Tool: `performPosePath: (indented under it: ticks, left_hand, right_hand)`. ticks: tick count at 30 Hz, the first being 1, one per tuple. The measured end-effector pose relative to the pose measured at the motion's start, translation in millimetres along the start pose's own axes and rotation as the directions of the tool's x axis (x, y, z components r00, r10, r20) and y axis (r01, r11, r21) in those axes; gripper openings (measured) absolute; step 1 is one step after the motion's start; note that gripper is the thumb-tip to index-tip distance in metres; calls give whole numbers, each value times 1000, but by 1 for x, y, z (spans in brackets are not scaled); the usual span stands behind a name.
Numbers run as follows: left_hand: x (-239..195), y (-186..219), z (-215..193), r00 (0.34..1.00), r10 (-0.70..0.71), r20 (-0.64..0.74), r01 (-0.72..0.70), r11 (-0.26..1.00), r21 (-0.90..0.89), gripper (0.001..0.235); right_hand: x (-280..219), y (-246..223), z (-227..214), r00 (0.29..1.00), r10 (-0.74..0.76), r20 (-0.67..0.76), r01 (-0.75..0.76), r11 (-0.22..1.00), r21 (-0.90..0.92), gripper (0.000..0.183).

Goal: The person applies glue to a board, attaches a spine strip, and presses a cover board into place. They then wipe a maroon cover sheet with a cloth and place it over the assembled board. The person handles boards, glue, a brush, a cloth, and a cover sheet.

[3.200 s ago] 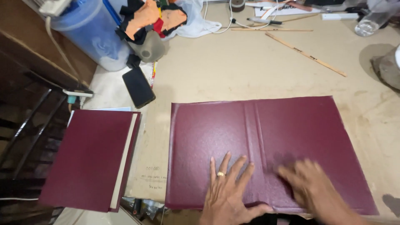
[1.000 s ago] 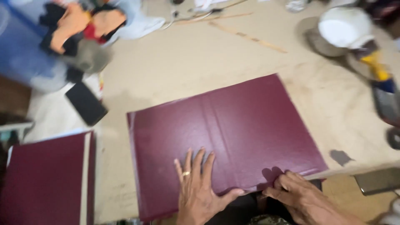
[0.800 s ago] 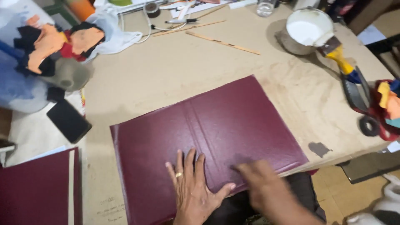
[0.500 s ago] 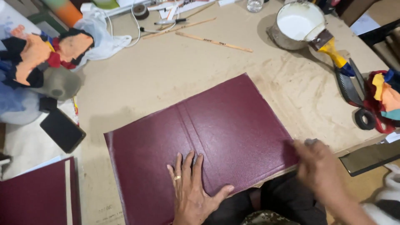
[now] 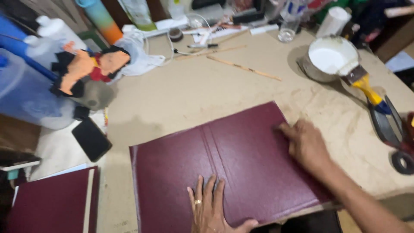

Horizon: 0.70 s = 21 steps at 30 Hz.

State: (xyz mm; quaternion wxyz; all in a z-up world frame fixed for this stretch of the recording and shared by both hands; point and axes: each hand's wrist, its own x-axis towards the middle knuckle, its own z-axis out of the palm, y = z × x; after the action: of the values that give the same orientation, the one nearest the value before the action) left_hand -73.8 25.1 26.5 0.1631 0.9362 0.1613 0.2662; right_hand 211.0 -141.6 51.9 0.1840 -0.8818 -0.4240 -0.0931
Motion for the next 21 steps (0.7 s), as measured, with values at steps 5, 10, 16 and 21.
performPosePath:
  ticks: [5, 10, 16, 21]
  left_hand:
    - [-1, 0, 16, 987, -77, -138, 79, 997, 10, 86]
    - [-4, -5, 26, 990, -82, -111, 88, 995, 49, 64]
    - [0, -3, 3, 1000, -26, -13, 26, 1000, -5, 98]
    - [5, 0, -3, 1000, 1, 6, -1, 997, -75, 122]
  right_hand:
    - [-17, -97, 10, 326, 654, 683, -873, -68, 482, 31]
    - [19, -64, 12, 871, 250, 422, -318, 943, 96, 30]
    - [98, 19, 28, 1000, -18, 7, 18, 999, 46, 70]
    - [-2, -45, 32, 952, -285, 113, 246, 931, 270, 41]
